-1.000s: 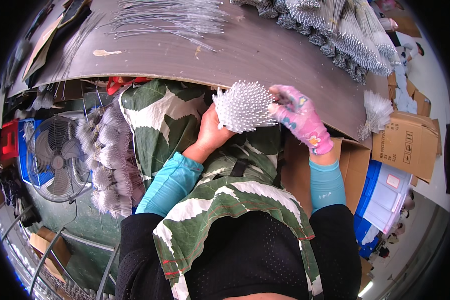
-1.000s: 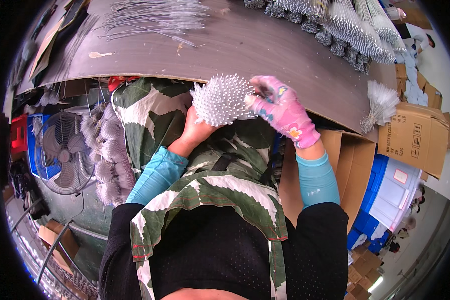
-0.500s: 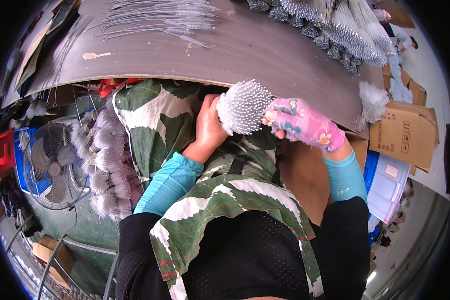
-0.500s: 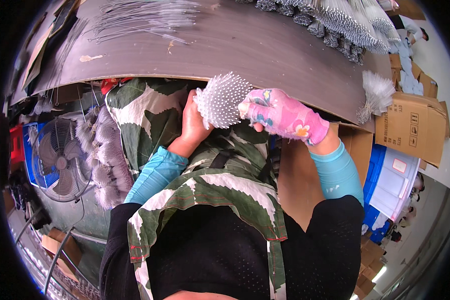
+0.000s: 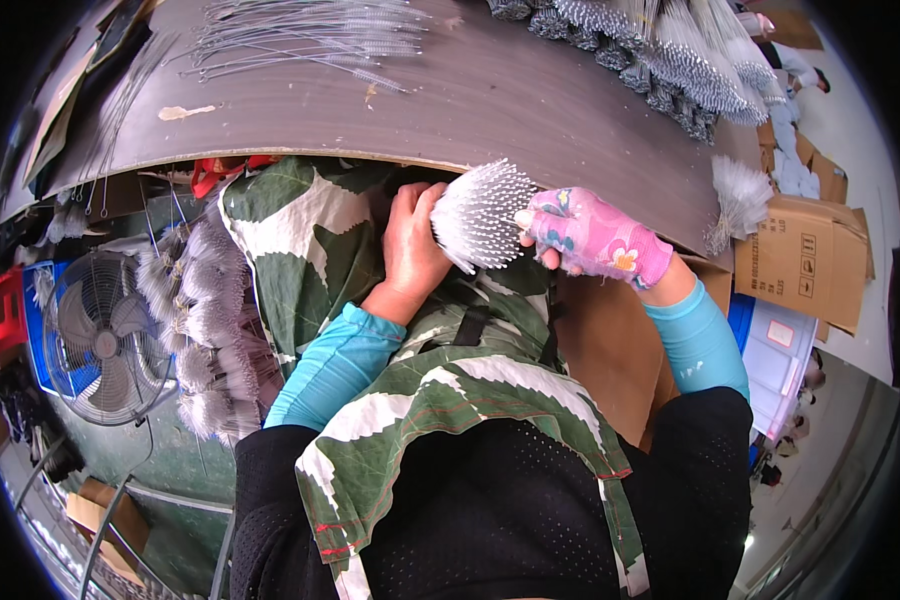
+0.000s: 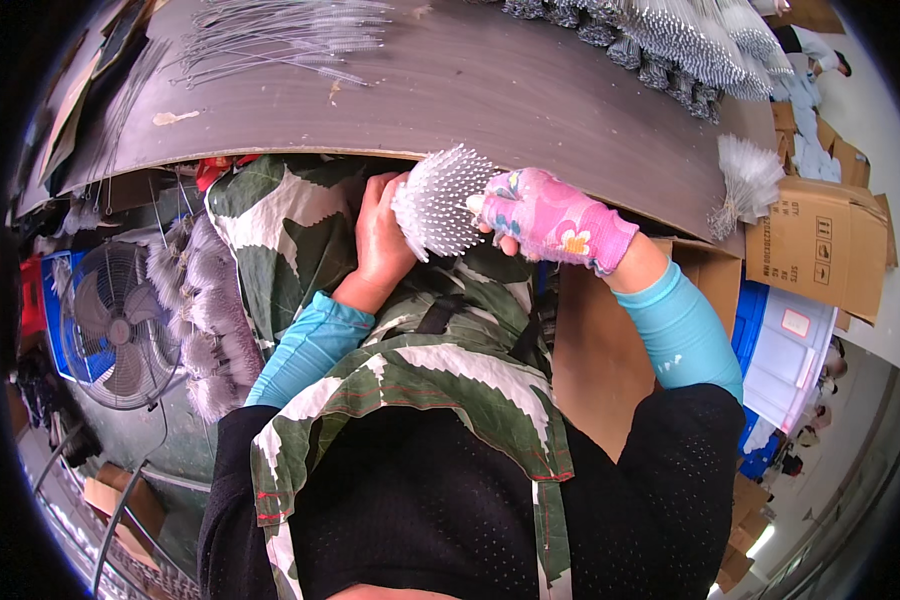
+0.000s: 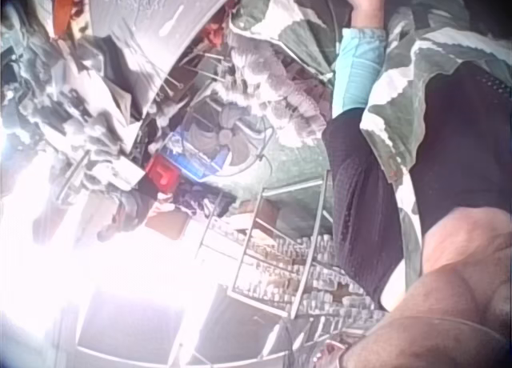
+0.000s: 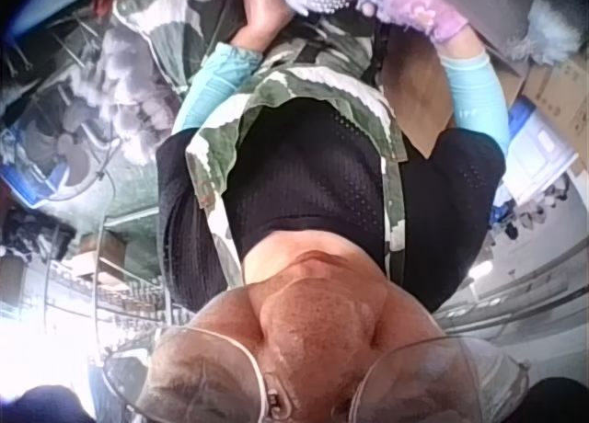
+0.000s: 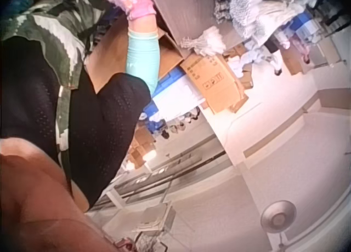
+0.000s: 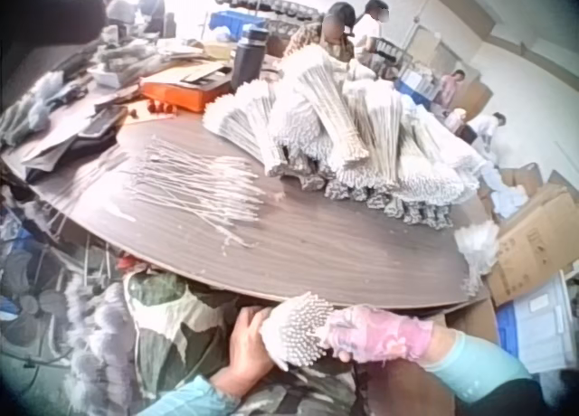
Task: Assembling, bundling, and trimming white plastic bristles for brushes.
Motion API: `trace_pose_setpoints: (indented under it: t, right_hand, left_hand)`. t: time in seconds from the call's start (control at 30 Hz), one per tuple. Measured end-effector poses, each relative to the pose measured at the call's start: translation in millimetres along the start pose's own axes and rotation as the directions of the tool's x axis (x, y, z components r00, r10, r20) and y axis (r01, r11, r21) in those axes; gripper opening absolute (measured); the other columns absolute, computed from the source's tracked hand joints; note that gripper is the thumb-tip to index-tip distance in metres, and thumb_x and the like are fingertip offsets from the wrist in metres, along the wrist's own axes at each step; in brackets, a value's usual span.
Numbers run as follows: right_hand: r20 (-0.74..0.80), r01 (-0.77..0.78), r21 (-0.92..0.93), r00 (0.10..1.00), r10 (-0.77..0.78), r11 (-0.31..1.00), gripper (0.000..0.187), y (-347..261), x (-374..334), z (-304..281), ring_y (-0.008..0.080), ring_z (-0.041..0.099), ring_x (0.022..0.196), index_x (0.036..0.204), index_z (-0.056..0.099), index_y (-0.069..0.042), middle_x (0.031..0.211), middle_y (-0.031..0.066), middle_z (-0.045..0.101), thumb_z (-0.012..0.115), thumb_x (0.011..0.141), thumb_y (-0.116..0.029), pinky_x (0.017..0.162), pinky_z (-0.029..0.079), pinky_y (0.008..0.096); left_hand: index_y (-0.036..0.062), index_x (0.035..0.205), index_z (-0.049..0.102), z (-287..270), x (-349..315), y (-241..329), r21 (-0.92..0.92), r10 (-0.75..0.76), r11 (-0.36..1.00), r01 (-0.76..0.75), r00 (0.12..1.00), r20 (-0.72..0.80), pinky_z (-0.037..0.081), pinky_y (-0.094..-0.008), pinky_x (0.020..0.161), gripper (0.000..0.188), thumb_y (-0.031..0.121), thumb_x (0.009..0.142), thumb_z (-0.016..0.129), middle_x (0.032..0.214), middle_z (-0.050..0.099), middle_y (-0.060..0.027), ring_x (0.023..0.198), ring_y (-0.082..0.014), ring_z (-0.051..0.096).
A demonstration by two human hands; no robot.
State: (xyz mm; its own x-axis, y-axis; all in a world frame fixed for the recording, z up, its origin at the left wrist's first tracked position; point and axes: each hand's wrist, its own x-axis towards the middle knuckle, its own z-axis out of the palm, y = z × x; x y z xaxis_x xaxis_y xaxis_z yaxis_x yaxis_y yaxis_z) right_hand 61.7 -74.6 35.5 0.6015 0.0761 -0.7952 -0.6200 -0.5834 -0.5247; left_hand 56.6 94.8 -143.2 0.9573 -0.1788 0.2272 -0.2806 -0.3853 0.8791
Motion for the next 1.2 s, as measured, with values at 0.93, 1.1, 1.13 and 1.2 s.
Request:
trace_pose_setpoints:
  t: [0.93, 1.1, 1.13, 1.2]
  right_hand:
    - [-0.092, 0.210, -0.164, 0.970, -0.227, 0.964, 0.024, 4, -6, 3, 0.0062, 0.048, 0.061, 0.094, 0.057, -0.002, 0.074, -0.0007, 0.054, 0.054, 0.093, -0.026, 0.057, 0.041, 0.0236]
    - [-0.053, 0.115, -0.101, 0.991, -0.121, 0.988, 0.024, -3, -1, 3, 0.0057, 0.047, 0.058, 0.089, 0.056, -0.004, 0.069, -0.0018, 0.052, 0.054, 0.093, -0.028, 0.053, 0.038, 0.0228]
    - [-0.050, 0.117, -0.125, 0.991, -0.124, 0.985, 0.024, -5, 0, 2, 0.0055, 0.046, 0.056, 0.088, 0.056, -0.005, 0.066, -0.0023, 0.051, 0.054, 0.093, -0.028, 0.052, 0.038, 0.0229]
    - [-0.048, 0.118, -0.149, 0.991, -0.126, 0.982, 0.024, -5, 1, 2, 0.0053, 0.046, 0.055, 0.086, 0.055, -0.005, 0.064, -0.0027, 0.050, 0.054, 0.092, -0.028, 0.051, 0.037, 0.0229]
  left_hand:
    - [0.0030, 0.108, 0.058, 5, -2, -13, -0.063, 0.036, 0.998, -0.030, 0.995, 0.094, 0.048, -0.0372, 0.079, 0.042, 0.010, 0.069, 0.071, 0.103, 0.057, -0.0148, 0.091, -0.0339, 0.059]
    - [0.0026, 0.103, 0.059, 6, -2, -13, -0.086, 0.062, 0.995, -0.055, 0.995, 0.081, 0.048, -0.0373, 0.075, 0.038, 0.012, 0.069, 0.071, 0.097, 0.056, -0.0144, 0.086, -0.0333, 0.059]
    - [0.0026, 0.103, 0.059, 5, -2, -12, -0.086, 0.061, 0.995, -0.054, 0.995, 0.081, 0.048, -0.0373, 0.075, 0.038, 0.012, 0.069, 0.071, 0.097, 0.056, -0.0144, 0.086, -0.0333, 0.059]
    - [0.0028, 0.102, 0.059, 4, -2, -11, -0.074, 0.041, 0.997, -0.035, 0.996, 0.084, 0.048, -0.0375, 0.074, 0.037, 0.012, 0.069, 0.072, 0.094, 0.055, -0.0142, 0.085, -0.0326, 0.059]
